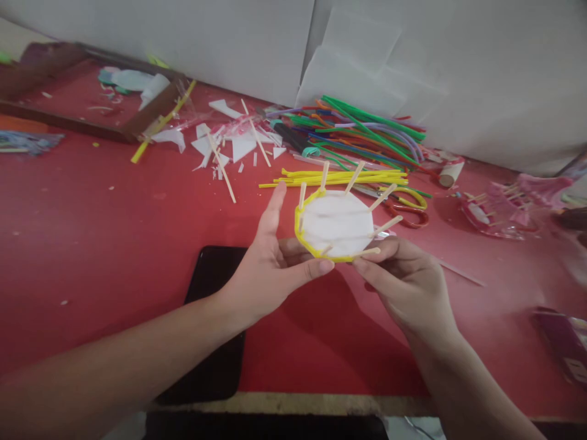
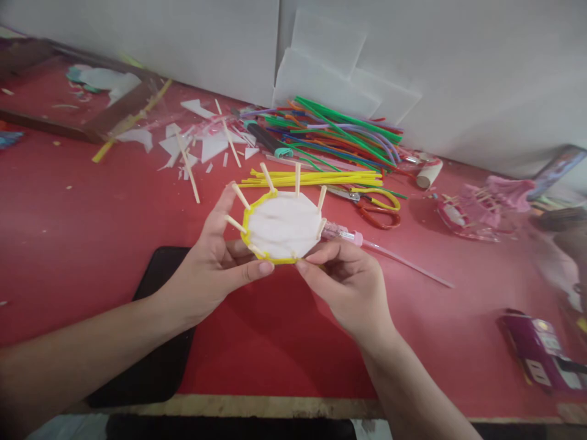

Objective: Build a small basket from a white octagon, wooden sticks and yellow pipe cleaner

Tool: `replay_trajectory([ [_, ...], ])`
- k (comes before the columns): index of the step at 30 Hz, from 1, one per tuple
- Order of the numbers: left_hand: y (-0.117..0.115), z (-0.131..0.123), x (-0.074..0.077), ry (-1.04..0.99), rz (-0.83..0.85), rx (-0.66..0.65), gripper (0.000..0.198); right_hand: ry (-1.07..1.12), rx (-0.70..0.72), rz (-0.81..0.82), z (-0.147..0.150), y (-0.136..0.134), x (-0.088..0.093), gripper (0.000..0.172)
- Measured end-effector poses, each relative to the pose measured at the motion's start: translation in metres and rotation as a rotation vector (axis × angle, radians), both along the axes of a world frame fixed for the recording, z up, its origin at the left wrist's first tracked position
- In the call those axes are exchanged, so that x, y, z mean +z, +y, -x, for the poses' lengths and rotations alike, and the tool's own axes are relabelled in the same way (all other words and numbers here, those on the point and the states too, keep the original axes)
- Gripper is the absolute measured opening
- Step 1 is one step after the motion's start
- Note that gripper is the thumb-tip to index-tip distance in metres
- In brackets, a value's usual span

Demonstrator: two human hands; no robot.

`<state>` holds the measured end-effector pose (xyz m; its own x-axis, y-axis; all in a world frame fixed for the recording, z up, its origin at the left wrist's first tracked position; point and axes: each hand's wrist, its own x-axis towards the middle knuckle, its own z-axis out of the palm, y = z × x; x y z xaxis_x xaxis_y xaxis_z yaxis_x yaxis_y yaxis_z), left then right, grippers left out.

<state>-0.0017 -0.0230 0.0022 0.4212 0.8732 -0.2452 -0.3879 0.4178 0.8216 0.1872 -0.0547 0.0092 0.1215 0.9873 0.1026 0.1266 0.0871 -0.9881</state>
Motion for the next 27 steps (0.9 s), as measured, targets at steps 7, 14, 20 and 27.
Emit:
replay_trajectory([
  [7, -0.003, 0.004, 0.003, 0.001, -0.093, -0.057, 0.113, -0.146, 0.04, -0.112, -0.007, -0.006, 0.0, 0.012],
  [14, -0.005, 0.004, 0.005, -0.016, -0.148, -0.053, 0.107, -0.159, 0.065, -0.107, -0.012, -0.007, -0.003, 0.012],
  [20, -0.004, 0.004, 0.003, 0.038, -0.075, -0.03, 0.103, -0.138, 0.076, -0.09, -0.009, -0.008, -0.002, 0.014],
  [27, -0.006, 0.002, 0.001, 0.067, -0.102, -0.007, 0.097, -0.117, 0.116, -0.115, -0.006, -0.007, 0.002, 0.014],
])
